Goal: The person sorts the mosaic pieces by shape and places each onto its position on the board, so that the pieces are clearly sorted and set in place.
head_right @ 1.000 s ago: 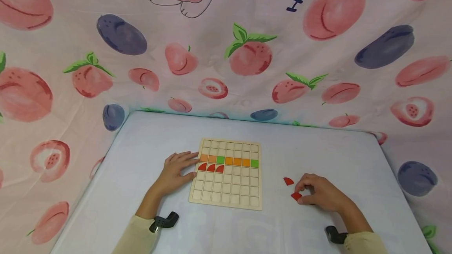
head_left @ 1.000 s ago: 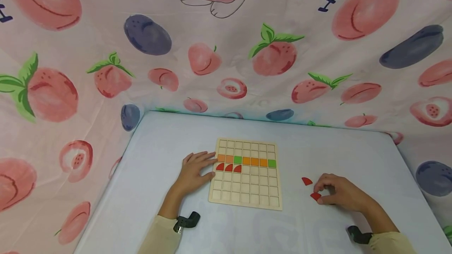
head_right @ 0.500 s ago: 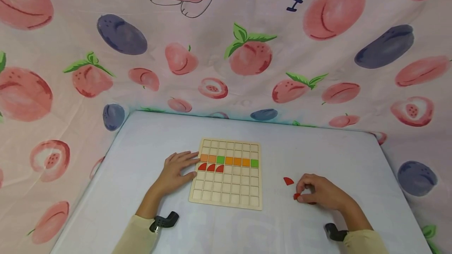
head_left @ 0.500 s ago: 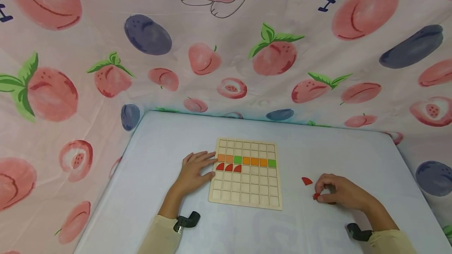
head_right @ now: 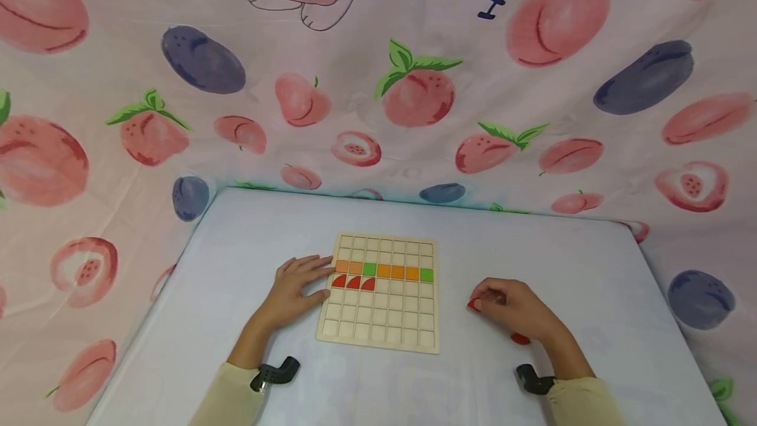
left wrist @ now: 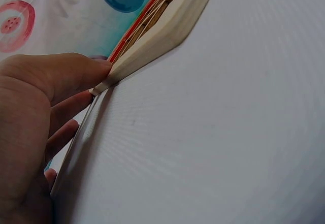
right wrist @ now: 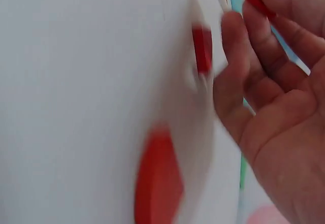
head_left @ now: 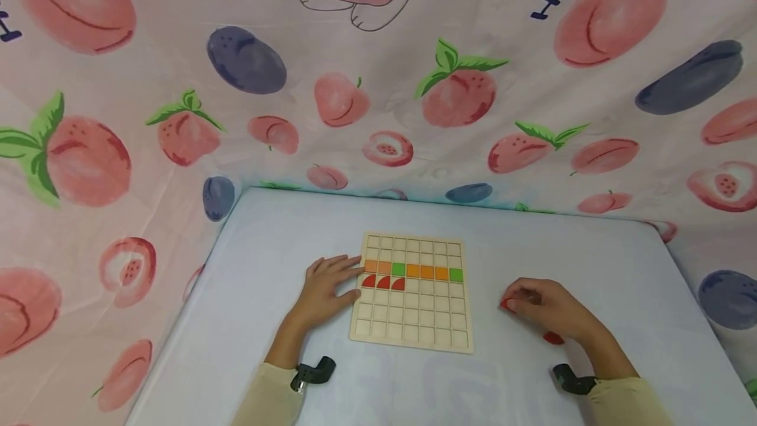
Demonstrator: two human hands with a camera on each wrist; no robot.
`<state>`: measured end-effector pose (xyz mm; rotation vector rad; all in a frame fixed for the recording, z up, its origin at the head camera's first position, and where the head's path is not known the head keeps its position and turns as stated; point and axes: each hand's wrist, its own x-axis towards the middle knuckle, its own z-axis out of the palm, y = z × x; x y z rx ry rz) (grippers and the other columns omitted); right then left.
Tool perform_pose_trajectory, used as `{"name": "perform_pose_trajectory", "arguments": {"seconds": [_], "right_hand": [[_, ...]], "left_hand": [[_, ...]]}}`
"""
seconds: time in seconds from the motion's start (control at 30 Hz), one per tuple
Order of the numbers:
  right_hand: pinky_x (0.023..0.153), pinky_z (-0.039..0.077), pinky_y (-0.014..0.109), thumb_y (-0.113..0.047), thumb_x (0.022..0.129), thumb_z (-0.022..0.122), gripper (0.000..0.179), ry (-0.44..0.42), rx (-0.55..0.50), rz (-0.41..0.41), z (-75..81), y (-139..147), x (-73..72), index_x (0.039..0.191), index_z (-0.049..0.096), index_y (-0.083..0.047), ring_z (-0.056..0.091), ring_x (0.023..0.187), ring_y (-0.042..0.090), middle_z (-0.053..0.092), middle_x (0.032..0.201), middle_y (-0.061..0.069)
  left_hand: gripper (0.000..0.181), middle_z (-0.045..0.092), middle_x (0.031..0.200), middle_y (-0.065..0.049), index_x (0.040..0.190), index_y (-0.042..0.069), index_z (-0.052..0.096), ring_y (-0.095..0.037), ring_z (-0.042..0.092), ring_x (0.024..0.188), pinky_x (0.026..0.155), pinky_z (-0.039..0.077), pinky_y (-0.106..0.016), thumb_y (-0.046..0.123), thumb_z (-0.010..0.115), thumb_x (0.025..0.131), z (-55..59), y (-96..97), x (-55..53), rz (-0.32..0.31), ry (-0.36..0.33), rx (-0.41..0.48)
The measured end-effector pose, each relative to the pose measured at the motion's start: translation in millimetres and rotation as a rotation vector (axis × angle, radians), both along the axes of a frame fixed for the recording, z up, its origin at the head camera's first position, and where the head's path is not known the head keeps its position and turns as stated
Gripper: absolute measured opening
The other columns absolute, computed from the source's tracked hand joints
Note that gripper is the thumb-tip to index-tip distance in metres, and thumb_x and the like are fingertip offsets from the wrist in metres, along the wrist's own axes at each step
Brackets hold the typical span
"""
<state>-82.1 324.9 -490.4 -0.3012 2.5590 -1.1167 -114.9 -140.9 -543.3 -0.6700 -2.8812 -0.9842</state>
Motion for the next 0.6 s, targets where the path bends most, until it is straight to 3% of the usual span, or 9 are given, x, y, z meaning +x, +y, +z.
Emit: {"name": "perform_pose_trajectory", "arguments": {"seconds": [0.23,0.43,0.6], "right_hand": [[0.079,0.058,0.023,-0.019,0.093,0.076,0.011,-0.017,-0.131,-0.014,-9.6,-37,-13.7,0.103,0.073,-0.018,0.072,0.088,0.011,0.073,0.101,0.001],[0.079,0.058,0.022,-0.022,0.091,0.078,0.023,0.025,-0.173,-0.064,-15.8,-69,-26.2,0.11,0.07,-0.011,0.073,0.086,0.012,0.075,0.097,0.001],[0.078,0.057,0.022,-0.024,0.089,0.08,0.02,0.02,-0.185,-0.119,-17.8,-94,-33.0,0.105,0.073,-0.014,0.073,0.084,0.012,0.077,0.095,0.0]], "left_hand": [[0.047,0.055,0.153,0.006,0.136,0.024,0.067,-0.025,0.043,0.146,0.12,0.019,-0.061,0.031,0.074,0.09,0.0,0.3,0.5,0.0,-0.019,-0.001],[0.047,0.053,0.154,0.008,0.137,0.026,0.066,-0.023,0.04,0.148,0.122,0.016,-0.059,0.033,0.073,0.092,0.2,-0.6,-0.4,-0.002,-0.056,-0.01],[0.046,0.052,0.155,0.008,0.138,0.027,0.066,-0.023,0.04,0.148,0.122,0.016,-0.058,0.034,0.072,0.092,-0.7,-1.3,-1.7,0.0,-0.059,-0.013]]}}
